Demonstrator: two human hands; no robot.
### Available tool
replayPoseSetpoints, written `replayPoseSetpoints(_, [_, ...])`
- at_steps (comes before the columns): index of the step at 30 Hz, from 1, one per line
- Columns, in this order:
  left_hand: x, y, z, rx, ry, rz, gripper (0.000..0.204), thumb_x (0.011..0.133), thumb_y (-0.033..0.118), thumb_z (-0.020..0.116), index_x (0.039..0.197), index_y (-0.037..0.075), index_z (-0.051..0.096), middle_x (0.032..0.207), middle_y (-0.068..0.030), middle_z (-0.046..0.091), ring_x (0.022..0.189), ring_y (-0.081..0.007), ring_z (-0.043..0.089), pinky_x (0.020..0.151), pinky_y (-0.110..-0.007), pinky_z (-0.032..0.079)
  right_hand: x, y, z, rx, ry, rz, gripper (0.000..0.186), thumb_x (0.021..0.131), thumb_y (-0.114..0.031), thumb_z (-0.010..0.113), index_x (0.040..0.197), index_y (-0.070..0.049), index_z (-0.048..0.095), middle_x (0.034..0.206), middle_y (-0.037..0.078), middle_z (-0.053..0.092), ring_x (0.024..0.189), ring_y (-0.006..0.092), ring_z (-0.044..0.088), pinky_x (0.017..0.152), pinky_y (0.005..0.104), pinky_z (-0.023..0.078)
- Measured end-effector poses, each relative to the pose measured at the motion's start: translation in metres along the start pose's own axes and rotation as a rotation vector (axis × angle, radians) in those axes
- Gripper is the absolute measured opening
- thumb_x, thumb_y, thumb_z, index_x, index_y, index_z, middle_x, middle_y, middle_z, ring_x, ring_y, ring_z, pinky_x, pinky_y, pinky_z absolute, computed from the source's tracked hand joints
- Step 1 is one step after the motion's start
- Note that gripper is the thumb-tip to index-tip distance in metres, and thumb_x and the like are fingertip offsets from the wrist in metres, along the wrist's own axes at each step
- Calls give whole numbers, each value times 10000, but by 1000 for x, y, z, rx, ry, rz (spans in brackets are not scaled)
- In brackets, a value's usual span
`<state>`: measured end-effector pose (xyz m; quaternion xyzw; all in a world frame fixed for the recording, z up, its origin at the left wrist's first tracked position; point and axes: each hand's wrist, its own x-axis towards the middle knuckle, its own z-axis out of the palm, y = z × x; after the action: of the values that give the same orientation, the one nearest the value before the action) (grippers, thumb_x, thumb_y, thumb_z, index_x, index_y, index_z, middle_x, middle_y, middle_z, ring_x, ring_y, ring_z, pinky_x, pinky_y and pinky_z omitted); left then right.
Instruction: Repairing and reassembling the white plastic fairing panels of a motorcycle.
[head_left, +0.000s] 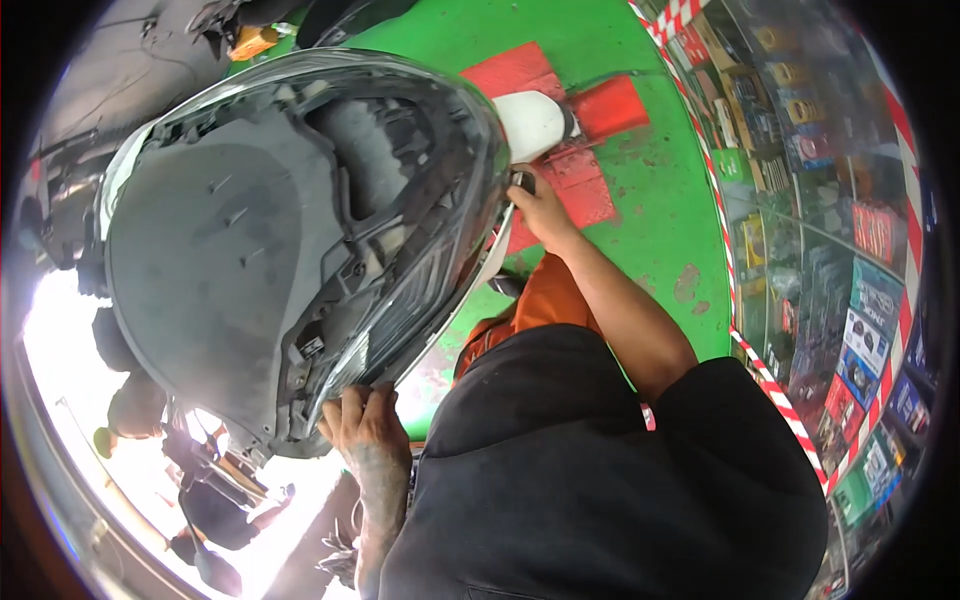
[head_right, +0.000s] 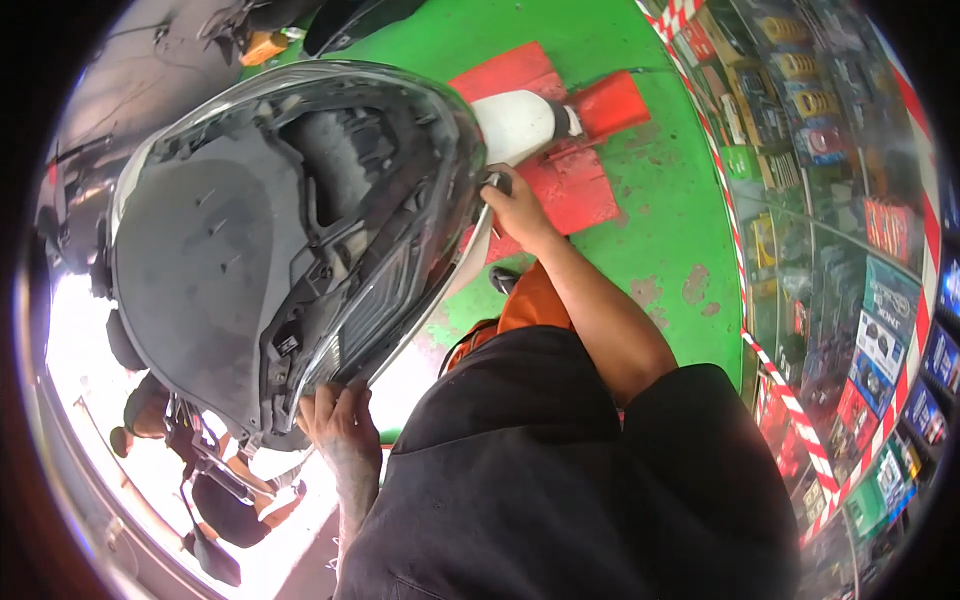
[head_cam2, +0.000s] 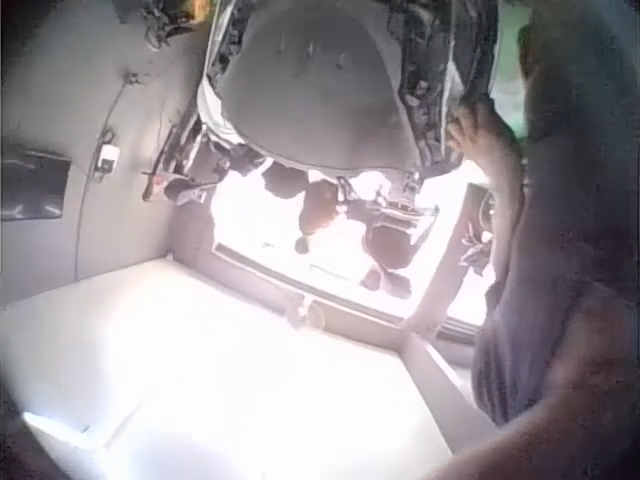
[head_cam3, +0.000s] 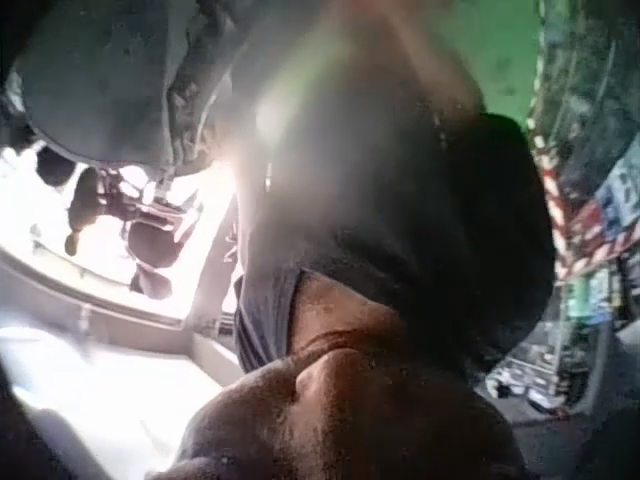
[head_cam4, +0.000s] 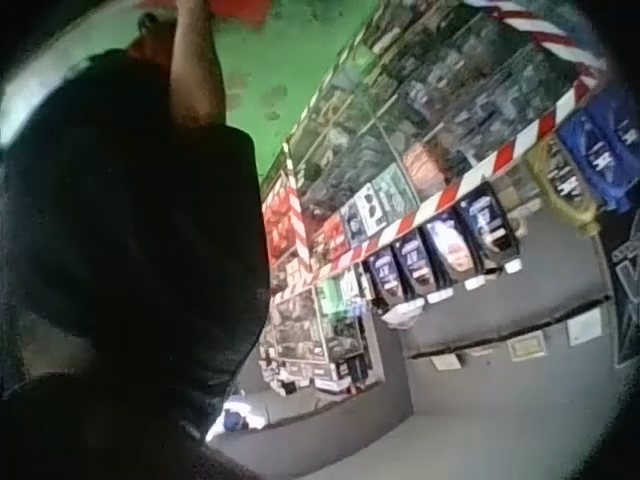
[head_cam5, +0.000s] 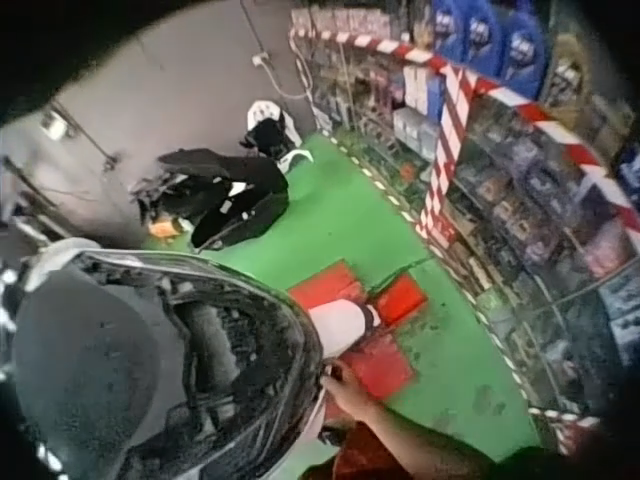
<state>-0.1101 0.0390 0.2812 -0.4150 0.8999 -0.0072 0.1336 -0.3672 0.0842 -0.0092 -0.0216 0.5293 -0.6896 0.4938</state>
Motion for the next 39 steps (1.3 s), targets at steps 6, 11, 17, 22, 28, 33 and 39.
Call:
replayPoseSetpoints(6, [-3, -3, -1, 55, 68, 33, 118, 842, 109, 769, 960, 108, 765, 906, -37, 585, 904, -255, 533, 848, -423, 403, -4, -6, 2, -12, 27, 51, 268, 945, -67, 583, 1207, -26, 624, 1013, -1, 619, 944, 100, 557, 871, 277, 465])
replayPoseSetpoints(11, [1, -10, -11, 22, 70, 105, 171, 839, 109, 750, 1009, 107, 755, 913, -35, 572, 863, -248, 534, 776, -399, 398, 10, -6, -8, -153, -43, 107, 270, 963, -121, 606, 1232, -95, 617, 938, -48, 567, 649, 43, 456, 553, 218, 400])
replayPoseSetpoints(17, [-34, -37, -46, -413, 228, 6, 132, 777, 99, 821, 887, 91, 749, 943, -72, 601, 905, -277, 580, 806, -404, 461, 19, -4, -19, -272, -48, 172, 358, 985, -234, 610, 1337, -188, 565, 927, -52, 550, 623, 35, 433, 446, 201, 328])
replayPoseSetpoints(22, [-102, -116, -3, -506, 1032, -557, 289, 943, 37, 601, 1229, -8, 606, 1259, -144, 552, 1154, -243, 550, 964, -394, 453, 34, 4, -47, -340, -55, 143, 317, 1007, -281, 599, 1308, -180, 583, 885, -49, 571, 599, 39, 456, 435, 198, 331])
replayPoseSetpoints(28, [-66, -137, 31, -1167, 996, -608, 748, 956, 322, 733, 1544, 64, 349, 1366, -150, 503, 1232, -241, 503, 1073, -380, 388, 16, -19, -20, -351, -83, 148, 257, 1026, -338, 606, 1200, -150, 621, 877, -46, 642, 540, 41, 466, 404, 206, 305])
replayPoseSetpoints(33, [-88, -140, 48, -1282, 1035, -637, 665, 901, 221, 792, 1432, 71, 420, 1339, -139, 541, 1209, -230, 522, 1059, -376, 419, 24, -19, -32, -457, -68, 231, 364, 1031, -384, 610, 1324, -172, 565, 1151, -40, 607, 722, 67, 494, 486, 217, 321])
replayPoseSetpoints(39, [-112, -139, 54, -1284, 1006, -591, 802, 837, 232, 859, 1454, 99, 365, 1488, -206, 474, 1334, -316, 474, 1138, -458, 378, 19, -21, -44, -449, -114, 209, 371, 1046, -351, 596, 1368, -177, 535, 1198, -46, 600, 859, 75, 526, 525, 210, 354])
